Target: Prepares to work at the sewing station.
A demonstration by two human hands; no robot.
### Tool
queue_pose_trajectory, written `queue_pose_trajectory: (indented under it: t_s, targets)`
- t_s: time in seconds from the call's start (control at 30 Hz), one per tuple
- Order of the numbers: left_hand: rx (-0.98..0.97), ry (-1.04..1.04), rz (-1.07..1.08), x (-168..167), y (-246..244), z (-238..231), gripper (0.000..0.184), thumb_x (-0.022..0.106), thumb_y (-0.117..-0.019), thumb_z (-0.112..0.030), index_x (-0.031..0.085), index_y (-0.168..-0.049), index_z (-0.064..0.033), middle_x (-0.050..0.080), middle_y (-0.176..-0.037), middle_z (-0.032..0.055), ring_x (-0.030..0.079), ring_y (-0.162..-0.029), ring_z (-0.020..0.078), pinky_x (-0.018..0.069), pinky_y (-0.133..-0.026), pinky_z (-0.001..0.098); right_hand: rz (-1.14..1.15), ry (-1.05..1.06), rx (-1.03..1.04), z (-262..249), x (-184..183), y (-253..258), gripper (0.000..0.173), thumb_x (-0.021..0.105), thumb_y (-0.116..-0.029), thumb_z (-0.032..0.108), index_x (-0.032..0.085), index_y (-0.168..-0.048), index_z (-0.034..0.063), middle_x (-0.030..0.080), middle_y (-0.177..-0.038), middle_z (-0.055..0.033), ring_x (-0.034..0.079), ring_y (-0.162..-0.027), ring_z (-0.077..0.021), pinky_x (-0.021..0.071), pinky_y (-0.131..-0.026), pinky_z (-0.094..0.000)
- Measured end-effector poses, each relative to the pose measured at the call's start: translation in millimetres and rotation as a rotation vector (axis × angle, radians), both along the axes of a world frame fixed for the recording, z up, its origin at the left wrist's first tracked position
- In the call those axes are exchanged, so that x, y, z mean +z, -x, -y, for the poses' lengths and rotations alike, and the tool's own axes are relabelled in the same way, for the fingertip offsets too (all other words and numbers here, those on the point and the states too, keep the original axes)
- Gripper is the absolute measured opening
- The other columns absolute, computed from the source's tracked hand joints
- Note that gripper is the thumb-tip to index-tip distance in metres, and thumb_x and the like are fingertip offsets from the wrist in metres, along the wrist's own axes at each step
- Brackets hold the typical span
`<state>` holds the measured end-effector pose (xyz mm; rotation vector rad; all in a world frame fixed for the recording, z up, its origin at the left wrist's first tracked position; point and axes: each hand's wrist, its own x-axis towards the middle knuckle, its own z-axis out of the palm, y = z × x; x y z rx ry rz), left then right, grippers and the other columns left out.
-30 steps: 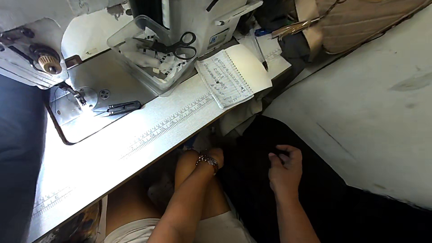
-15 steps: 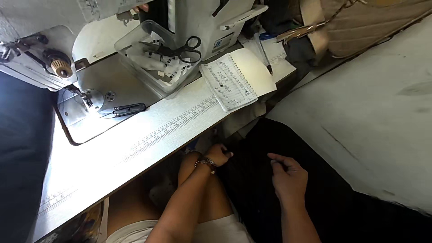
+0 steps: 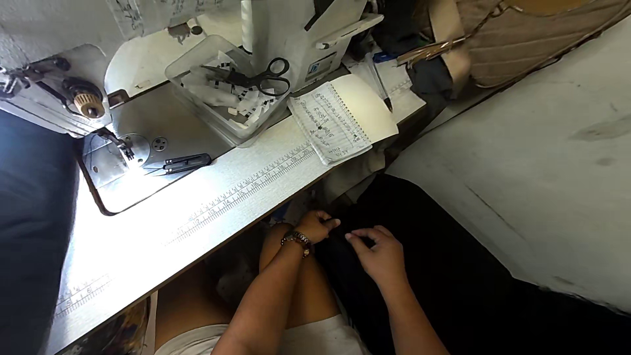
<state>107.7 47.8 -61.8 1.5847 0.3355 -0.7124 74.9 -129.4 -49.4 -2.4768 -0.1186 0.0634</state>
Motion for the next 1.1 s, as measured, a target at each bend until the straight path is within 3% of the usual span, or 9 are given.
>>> queue_pose_trajectory:
  t_s: [0.13,0.3,0.43,0.53,0.67,0.8,0.93,1.03,1.1]
  targets:
    - [0.028,0.014,0.1,-16,0,3,0.029,0.061,-0.1049,-0.024,0.066,-0.109,0.0038,0.064,-0.094,0.0132,0.057,-0.077,0.0154,0.0516,-0.075,0.0338,-0.126,0.115,0.059,-14,-6,-1,0.031,0.087,-0.0841,0.024,0.074,-0.097,-0.0013,0.065,-0.105,-0.0201,0.066,-0.096,-0.0349,0.0563,-0.082,-0.0544]
    - [0.087,0.066,0.11,-1,3,0,0.031,0.053,-0.1084,-0.023,0.067,-0.104,0.0041,0.06,-0.083,0.0054,0.049,-0.068,0.0075,0.0435,-0.066,0.0249,-0.113,0.072,0.047,-11,-6,-4,0.012,0.076,-0.0914,0.006,0.07,-0.088,-0.0038,0.067,-0.1,-0.0215,0.067,-0.092,-0.0359,0.0558,-0.08,-0.055]
    - [-0.184,-0.185,0.061,20,7,-2,0.039,0.043,-0.1098,-0.009,0.048,-0.148,-0.0028,0.062,-0.134,0.0208,0.064,-0.115,0.0298,0.0505,-0.1,0.0464,-0.118,0.002,-0.128,7,9,-8,0.016,0.074,-0.0924,0.008,0.062,-0.087,0.0009,0.06,-0.073,-0.0111,0.056,-0.064,-0.0218,0.0468,-0.059,-0.0437]
    - [-0.578,-0.518,-0.004,19,8,15,0.045,0.059,-0.1014,-0.016,0.053,-0.141,0.0042,0.06,-0.136,0.0276,0.058,-0.126,0.0427,0.0446,-0.103,0.0635,-0.103,-0.068,-0.165,21,17,-10,0.017,0.069,-0.0949,0.001,0.06,-0.11,0.002,0.064,-0.087,-0.013,0.059,-0.072,-0.0213,0.0513,-0.065,-0.0429]
    - [-0.732,-0.623,-0.062,13,1,28,0.033,0.058,-0.1028,-0.019,0.066,-0.122,0.0064,0.063,-0.129,0.0265,0.06,-0.123,0.0415,0.0464,-0.101,0.0621,-0.008,0.004,-0.057,29,17,-10,0.024,0.051,-0.0994,-0.002,0.074,-0.094,0.0038,0.066,-0.094,-0.0118,0.062,-0.09,-0.026,0.0514,-0.077,-0.0475]
    - [-0.652,-0.572,-0.019,9,-2,18,0.034,0.062,-0.1015,-0.022,0.067,-0.119,0.0062,0.065,-0.125,0.0262,0.063,-0.118,0.0405,0.049,-0.098,0.0614,-0.042,0.015,-0.059,25,14,-9,0.027,0.051,-0.1005,0.0,0.077,-0.101,0.0066,0.067,-0.102,-0.0143,0.062,-0.099,-0.0296,0.0511,-0.083,-0.0507]
    - [-0.361,-0.306,0.02,19,7,9,0.039,0.059,-0.1047,-0.022,0.058,-0.135,0.0029,0.064,-0.129,0.0242,0.062,-0.12,0.0355,0.0484,-0.102,0.054,-0.062,0.01,-0.03,16,15,-6,0.014,0.074,-0.0936,0.013,0.077,-0.103,0.0028,0.068,-0.109,-0.0212,0.063,-0.105,-0.0372,0.0517,-0.087,-0.0569]
    - [-0.016,0.067,0.122,8,11,6,0.039,0.064,-0.1016,-0.01,0.054,-0.137,0.0028,0.066,-0.111,0.0207,0.063,-0.09,0.0238,0.0537,-0.083,0.0395,-0.16,0.092,0.048,-1,12,-2,0.046,0.09,-0.0802,0.031,0.073,-0.108,-0.0018,0.063,-0.115,-0.0249,0.064,-0.103,-0.0396,0.055,-0.086,-0.0581]
    - [0.125,0.204,0.159,0,9,6,0.04,0.065,-0.1,-0.006,0.053,-0.137,0.0014,0.066,-0.1,0.0135,0.062,-0.076,0.0126,0.0549,-0.072,0.0293,-0.18,0.167,0.079,-11,3,-1,0.047,0.088,-0.0821,0.03,0.071,-0.109,-0.0042,0.061,-0.117,-0.0257,0.065,-0.101,-0.0398,0.0563,-0.085,-0.0571]
